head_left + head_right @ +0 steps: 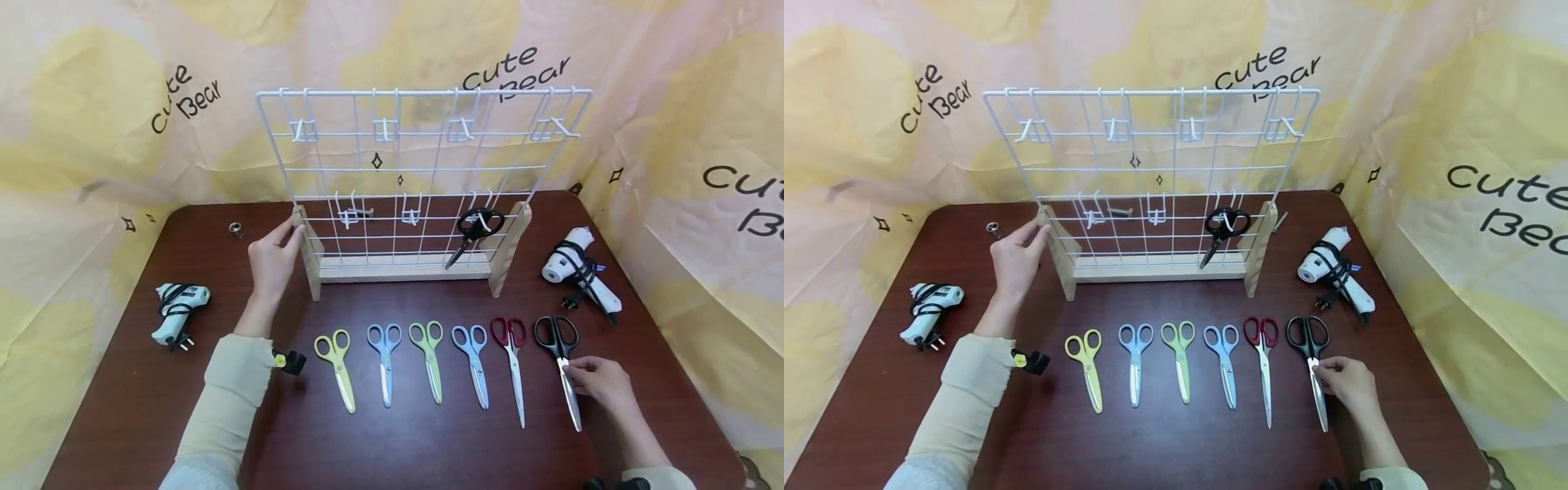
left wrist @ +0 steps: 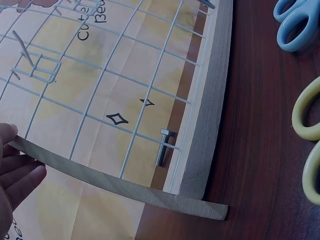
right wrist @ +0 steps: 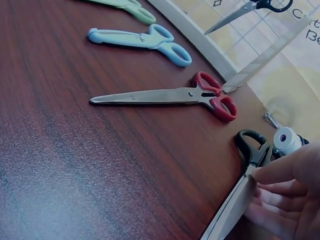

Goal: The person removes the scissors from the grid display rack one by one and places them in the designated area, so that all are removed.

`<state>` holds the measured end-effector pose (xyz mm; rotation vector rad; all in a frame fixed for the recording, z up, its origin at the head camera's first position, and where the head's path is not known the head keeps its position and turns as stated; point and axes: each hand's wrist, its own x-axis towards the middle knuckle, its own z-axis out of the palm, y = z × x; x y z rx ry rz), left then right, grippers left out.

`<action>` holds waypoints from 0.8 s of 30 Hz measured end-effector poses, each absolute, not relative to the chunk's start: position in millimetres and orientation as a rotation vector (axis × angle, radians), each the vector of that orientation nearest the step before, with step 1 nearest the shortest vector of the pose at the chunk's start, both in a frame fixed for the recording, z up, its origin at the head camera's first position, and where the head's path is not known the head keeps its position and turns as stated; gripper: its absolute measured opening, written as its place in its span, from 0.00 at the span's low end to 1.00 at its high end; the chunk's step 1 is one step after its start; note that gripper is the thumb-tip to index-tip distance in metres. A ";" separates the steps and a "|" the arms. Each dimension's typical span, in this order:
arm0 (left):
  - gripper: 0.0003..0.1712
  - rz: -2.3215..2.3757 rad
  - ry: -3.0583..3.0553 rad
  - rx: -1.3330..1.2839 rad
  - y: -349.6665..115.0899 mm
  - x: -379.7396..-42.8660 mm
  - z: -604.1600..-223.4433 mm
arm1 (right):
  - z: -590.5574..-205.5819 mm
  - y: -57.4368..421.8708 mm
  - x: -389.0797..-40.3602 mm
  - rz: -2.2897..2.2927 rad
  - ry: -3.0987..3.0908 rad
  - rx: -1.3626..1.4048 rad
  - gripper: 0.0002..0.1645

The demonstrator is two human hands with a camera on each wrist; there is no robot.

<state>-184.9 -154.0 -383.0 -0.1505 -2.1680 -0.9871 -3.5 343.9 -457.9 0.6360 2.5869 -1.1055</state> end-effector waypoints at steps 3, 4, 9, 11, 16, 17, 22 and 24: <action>0.15 -1.008 -2.166 -0.148 -153.5 -185.0 -382.4 | -456.0 342.8 -4.4 -1.054 2.625 0.621 0.25; 0.15 -1.011 -2.166 -0.150 -153.4 -185.1 -382.2 | -455.8 341.9 -4.5 -1.039 2.646 0.614 0.24; 0.15 -0.994 -2.174 -0.158 -154.1 -185.5 -382.5 | -454.3 336.1 -4.3 -0.963 2.722 0.590 0.17; 0.15 -0.991 -2.175 -0.153 -154.4 -186.0 -382.4 | -452.4 334.6 -4.8 -0.917 2.746 0.577 0.16; 0.15 -0.992 -2.179 -0.147 -154.4 -186.3 -382.3 | -447.0 334.5 -12.7 -0.812 2.888 0.557 0.20; 0.15 -0.991 -2.179 -0.147 -154.4 -186.3 -382.4 | -445.7 334.9 -16.3 -0.834 2.910 0.551 0.22; 0.15 -0.990 -2.174 -0.148 -153.7 -185.9 -383.2 | -453.6 341.7 -46.4 -1.104 2.881 0.500 0.28; 0.15 -0.999 -2.173 -0.148 -153.6 -186.1 -383.2 | -461.4 343.8 -64.2 -1.300 2.818 0.441 0.27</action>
